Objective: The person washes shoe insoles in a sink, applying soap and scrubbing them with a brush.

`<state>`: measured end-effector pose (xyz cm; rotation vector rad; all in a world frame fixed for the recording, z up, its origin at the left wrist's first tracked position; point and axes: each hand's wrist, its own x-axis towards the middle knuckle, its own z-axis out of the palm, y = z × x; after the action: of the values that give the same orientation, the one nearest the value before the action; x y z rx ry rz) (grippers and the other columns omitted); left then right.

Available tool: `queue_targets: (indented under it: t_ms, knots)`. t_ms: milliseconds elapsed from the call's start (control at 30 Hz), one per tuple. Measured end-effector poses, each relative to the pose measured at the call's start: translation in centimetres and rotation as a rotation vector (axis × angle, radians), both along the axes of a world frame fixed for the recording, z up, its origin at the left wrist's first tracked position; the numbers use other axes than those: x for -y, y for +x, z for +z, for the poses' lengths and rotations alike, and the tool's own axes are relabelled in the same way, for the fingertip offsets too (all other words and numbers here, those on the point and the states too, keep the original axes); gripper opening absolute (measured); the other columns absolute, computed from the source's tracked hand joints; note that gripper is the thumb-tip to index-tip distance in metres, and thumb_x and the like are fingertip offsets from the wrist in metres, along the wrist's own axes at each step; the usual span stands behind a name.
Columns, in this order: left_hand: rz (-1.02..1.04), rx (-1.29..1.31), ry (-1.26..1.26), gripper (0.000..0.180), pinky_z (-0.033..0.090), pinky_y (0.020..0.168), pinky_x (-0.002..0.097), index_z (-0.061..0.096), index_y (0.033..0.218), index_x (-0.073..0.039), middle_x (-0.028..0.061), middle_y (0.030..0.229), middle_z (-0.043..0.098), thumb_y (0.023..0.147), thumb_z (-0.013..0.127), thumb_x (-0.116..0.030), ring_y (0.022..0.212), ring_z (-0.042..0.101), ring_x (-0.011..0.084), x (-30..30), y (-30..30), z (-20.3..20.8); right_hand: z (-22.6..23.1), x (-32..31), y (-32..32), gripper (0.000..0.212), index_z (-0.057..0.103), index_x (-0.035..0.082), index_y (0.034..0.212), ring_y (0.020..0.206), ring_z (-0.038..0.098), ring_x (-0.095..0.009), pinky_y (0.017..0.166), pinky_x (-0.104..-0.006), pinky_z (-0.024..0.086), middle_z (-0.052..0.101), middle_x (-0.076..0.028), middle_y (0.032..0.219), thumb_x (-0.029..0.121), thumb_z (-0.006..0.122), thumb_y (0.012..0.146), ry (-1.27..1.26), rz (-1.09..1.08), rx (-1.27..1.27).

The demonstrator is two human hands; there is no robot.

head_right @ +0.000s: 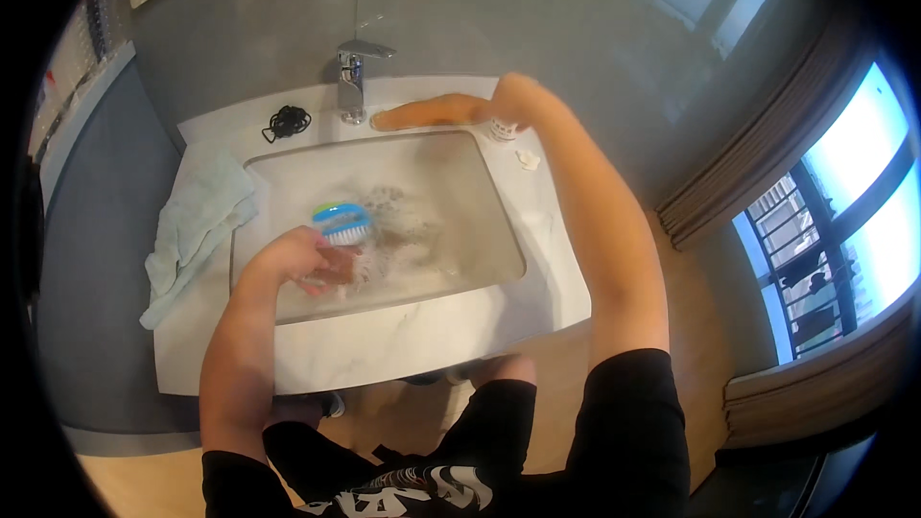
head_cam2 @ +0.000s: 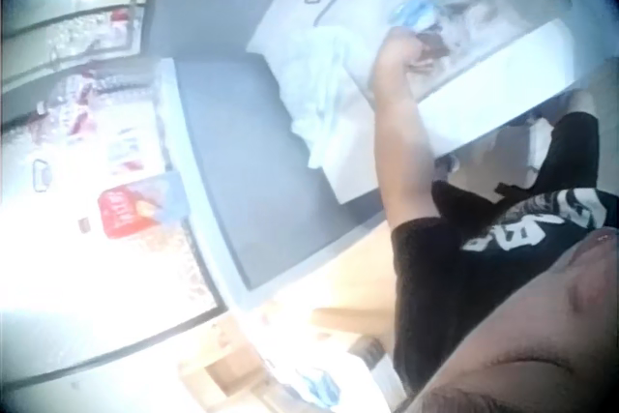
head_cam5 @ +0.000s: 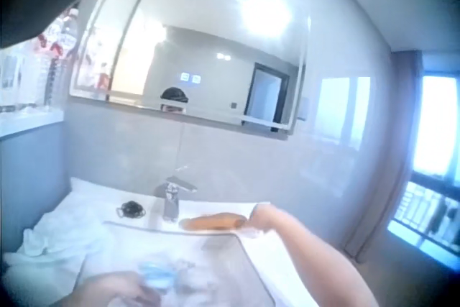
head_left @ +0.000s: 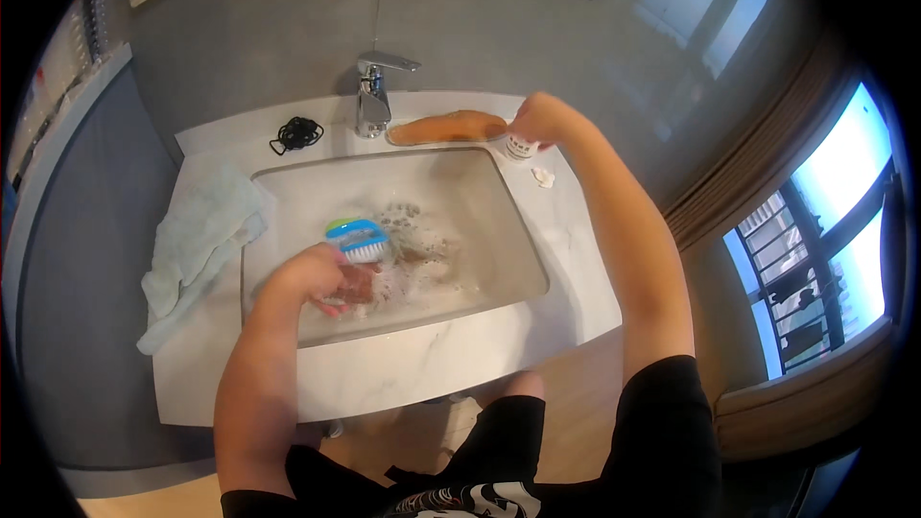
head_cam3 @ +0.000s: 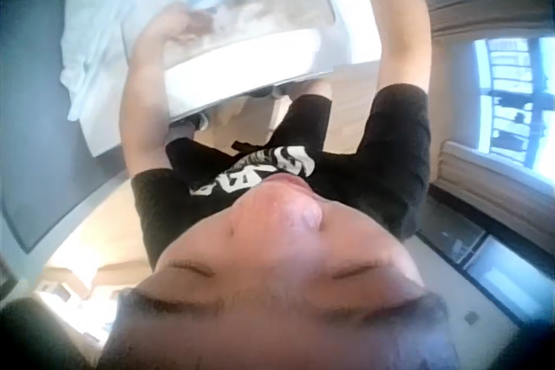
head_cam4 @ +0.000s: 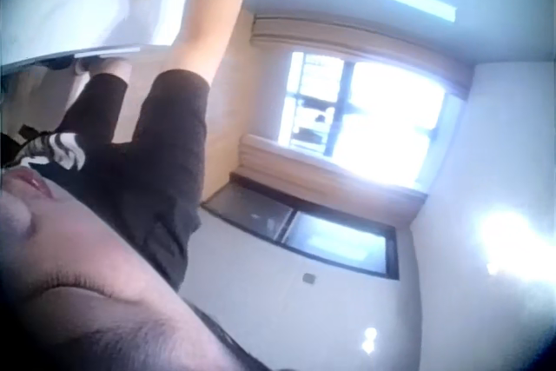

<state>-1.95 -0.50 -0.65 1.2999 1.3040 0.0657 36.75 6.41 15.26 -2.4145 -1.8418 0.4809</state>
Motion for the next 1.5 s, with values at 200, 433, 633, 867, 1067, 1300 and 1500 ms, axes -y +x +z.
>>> queue_targets:
  t_ms: [200, 433, 633, 867, 1067, 1300, 1500]
  knots:
    - [-0.044, -0.020, 0.015, 0.037, 0.063, 0.063, 0.0434, 0.058, 0.124, -0.001, 0.0171, 0.107, 0.067, 0.089, 0.053, 0.005, 0.080, 0.072, 0.0298, -0.1, 0.0, -0.1, -2.6, -5.7, 3.3, 0.053, 0.074, -0.003, 0.099, 0.090, 0.070, -0.034, 0.083, -0.0437, 0.053, 0.073, -0.022, 0.098, 0.046, 0.074, 0.079, 0.088, 0.092, 0.315]
    - [-0.047, -0.028, 0.033, 0.033, 0.063, 0.060, 0.0408, 0.061, 0.118, 0.002, 0.0166, 0.108, 0.067, 0.087, 0.051, 0.006, 0.077, 0.072, 0.0287, -0.2, -0.3, -0.7, -4.1, -6.7, 2.6, 0.055, 0.074, -0.004, 0.098, 0.090, 0.069, -0.031, 0.079, -0.0433, 0.053, 0.072, -0.020, 0.097, 0.046, 0.076, 0.073, -0.095, 0.130, 0.319]
    - [-0.045, -0.032, 0.066, 0.040, 0.062, 0.058, 0.0419, 0.058, 0.123, 0.002, 0.0179, 0.102, 0.067, 0.083, 0.054, 0.008, 0.076, 0.072, 0.0287, 0.4, 0.2, 1.3, -4.1, -7.0, 3.2, 0.055, 0.073, -0.005, 0.099, 0.092, 0.070, -0.031, 0.080, -0.0399, 0.054, 0.073, -0.019, 0.098, 0.041, 0.080, 0.070, -0.097, 0.123, 0.380]
    - [-0.036, -0.003, 0.013, 0.041, 0.062, 0.063, 0.0438, 0.052, 0.130, 0.006, 0.0200, 0.122, 0.060, 0.089, 0.054, 0.007, 0.084, 0.073, 0.0347, 0.4, 0.1, 1.2, -2.7, -5.4, 1.5, 0.071, 0.072, -0.007, 0.104, 0.096, 0.069, -0.035, 0.083, -0.0422, 0.054, 0.071, -0.022, 0.106, 0.059, 0.075, 0.075, -0.066, 0.092, 0.281]
    - [-0.012, -0.027, 0.049, 0.037, 0.062, 0.063, 0.0442, 0.059, 0.123, 0.004, 0.0182, 0.109, 0.067, 0.087, 0.054, 0.009, 0.081, 0.073, 0.0338, 0.2, -0.5, -0.1, -3.2, -5.3, 0.8, 0.093, 0.068, -0.005, 0.119, 0.104, 0.066, -0.040, 0.091, -0.0469, 0.050, 0.069, -0.023, 0.114, 0.079, 0.043, 0.088, -0.058, 0.095, 0.304]
    - [-0.035, -0.024, 0.042, 0.042, 0.062, 0.056, 0.0425, 0.059, 0.123, 0.002, 0.0191, 0.106, 0.068, 0.083, 0.050, 0.010, 0.076, 0.073, 0.0304, 0.2, -0.3, 0.2, -4.0, -6.1, 1.5, 0.084, 0.067, -0.003, 0.123, 0.120, 0.061, -0.037, 0.101, -0.0437, 0.047, 0.064, -0.024, 0.127, 0.072, 0.041, 0.093, -0.003, 0.004, 0.220]
    - [-0.066, -0.016, 0.051, 0.041, 0.062, 0.057, 0.0425, 0.060, 0.121, 0.002, 0.0193, 0.106, 0.067, 0.083, 0.047, 0.011, 0.075, 0.073, 0.0304, 0.0, 0.0, 0.2, -3.6, -5.7, 1.2, 0.079, 0.068, -0.003, 0.118, 0.111, 0.065, -0.037, 0.096, -0.0438, 0.051, 0.069, -0.022, 0.114, 0.070, 0.047, 0.093, 0.113, -0.052, 0.311]
